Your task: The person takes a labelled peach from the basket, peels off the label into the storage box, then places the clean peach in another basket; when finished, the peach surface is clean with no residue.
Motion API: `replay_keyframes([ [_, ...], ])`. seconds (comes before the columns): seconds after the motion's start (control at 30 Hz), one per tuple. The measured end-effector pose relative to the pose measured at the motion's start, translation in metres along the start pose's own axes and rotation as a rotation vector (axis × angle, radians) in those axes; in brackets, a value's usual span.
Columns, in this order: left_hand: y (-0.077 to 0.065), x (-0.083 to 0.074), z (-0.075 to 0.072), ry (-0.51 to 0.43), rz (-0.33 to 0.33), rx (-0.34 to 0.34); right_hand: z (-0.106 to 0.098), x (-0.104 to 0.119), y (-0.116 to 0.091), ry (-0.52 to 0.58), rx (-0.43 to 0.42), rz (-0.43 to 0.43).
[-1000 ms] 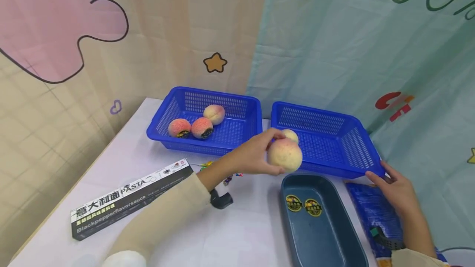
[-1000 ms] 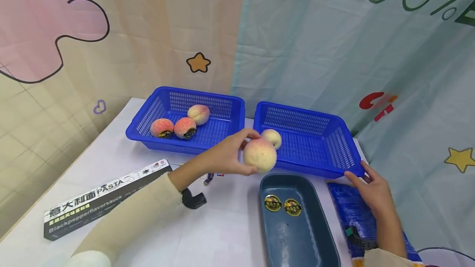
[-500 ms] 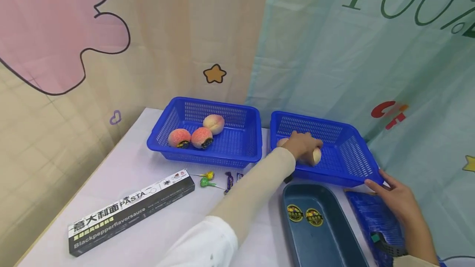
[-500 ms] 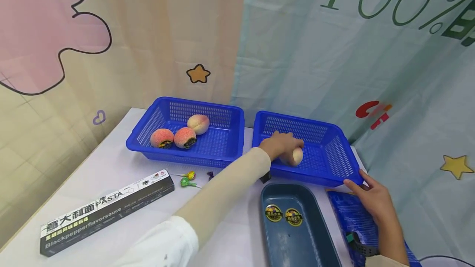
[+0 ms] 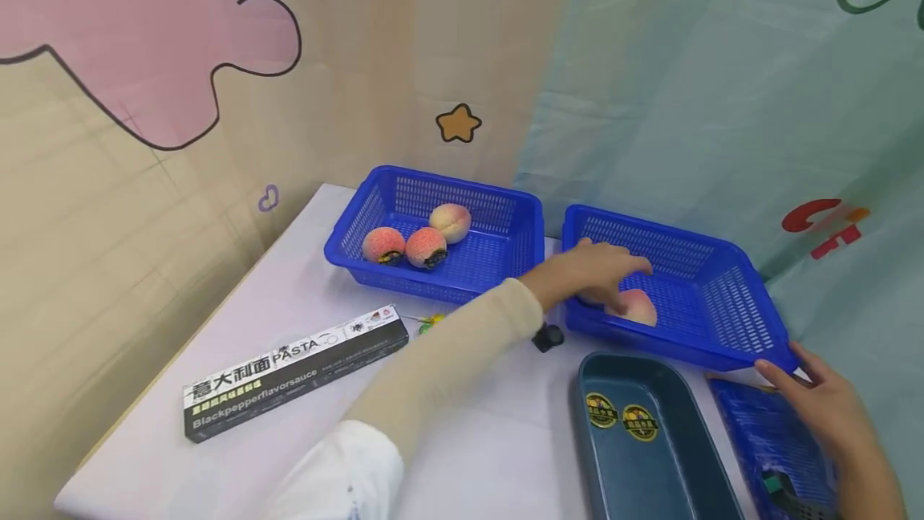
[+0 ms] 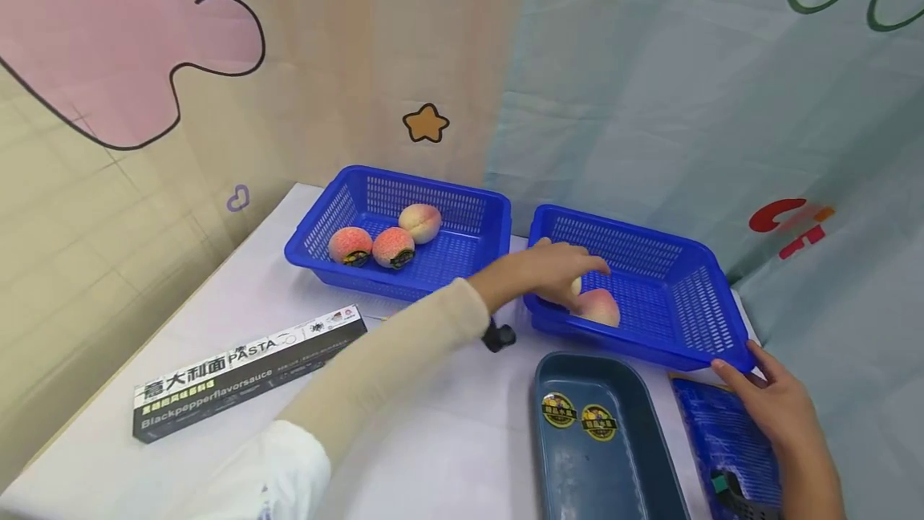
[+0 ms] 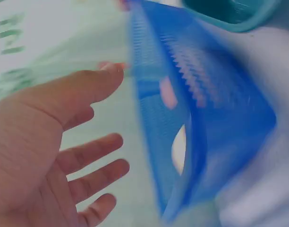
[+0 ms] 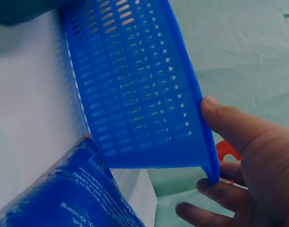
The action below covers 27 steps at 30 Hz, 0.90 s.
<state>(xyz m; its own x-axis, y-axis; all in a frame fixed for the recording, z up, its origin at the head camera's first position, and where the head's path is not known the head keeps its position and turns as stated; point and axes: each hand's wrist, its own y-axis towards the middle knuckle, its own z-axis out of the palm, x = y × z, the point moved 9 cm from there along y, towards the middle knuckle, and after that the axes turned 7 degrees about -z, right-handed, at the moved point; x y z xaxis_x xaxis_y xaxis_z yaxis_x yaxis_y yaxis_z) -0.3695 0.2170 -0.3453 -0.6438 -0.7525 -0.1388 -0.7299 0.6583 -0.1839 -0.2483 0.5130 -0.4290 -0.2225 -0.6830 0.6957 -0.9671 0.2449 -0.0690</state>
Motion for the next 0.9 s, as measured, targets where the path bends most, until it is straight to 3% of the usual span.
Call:
replay_keyframes([
  [0.1, -0.062, 0.049, -0.020, -0.111, 0.051, -0.129, -0.010, 0.011, -0.005, -0.036, -0.198, 0.009],
  [0.17, -0.110, 0.098, -0.025, -0.187, 0.024, -0.228, -0.018, 0.027, -0.011, -0.059, -0.355, -0.002],
  [0.23, -0.157, 0.156, -0.023, -0.236, -0.065, -0.323, -0.021, 0.055, -0.015, -0.076, -0.467, -0.069],
  [0.33, -0.216, 0.244, -0.007, -0.291, -0.237, -0.398, -0.014, 0.118, -0.009, -0.059, -0.463, -0.355],
  [0.4, -0.248, 0.290, 0.010, -0.334, -0.336, -0.417, 0.005, 0.164, -0.003, -0.043, -0.369, -0.582],
  [0.43, -0.257, 0.305, 0.018, -0.369, -0.367, -0.423, 0.015, 0.187, -0.001, -0.041, -0.302, -0.684],
  [0.5, -0.269, 0.325, 0.030, -0.440, -0.406, -0.448, 0.042, 0.227, 0.006, -0.033, -0.135, -0.843],
  [0.57, -0.277, 0.331, 0.035, -0.505, -0.402, -0.510, 0.076, 0.262, 0.018, -0.059, 0.025, -0.906],
  [0.67, -0.282, 0.332, 0.036, -0.568, -0.378, -0.587, 0.133, 0.307, 0.040, -0.100, 0.254, -0.930],
  [0.77, -0.286, 0.332, 0.038, -0.625, -0.369, -0.622, 0.189, 0.345, 0.060, -0.156, 0.438, -0.900],
  [0.9, -0.291, 0.333, 0.039, -0.669, -0.385, -0.648, 0.245, 0.390, 0.082, -0.237, 0.536, -0.895],
])
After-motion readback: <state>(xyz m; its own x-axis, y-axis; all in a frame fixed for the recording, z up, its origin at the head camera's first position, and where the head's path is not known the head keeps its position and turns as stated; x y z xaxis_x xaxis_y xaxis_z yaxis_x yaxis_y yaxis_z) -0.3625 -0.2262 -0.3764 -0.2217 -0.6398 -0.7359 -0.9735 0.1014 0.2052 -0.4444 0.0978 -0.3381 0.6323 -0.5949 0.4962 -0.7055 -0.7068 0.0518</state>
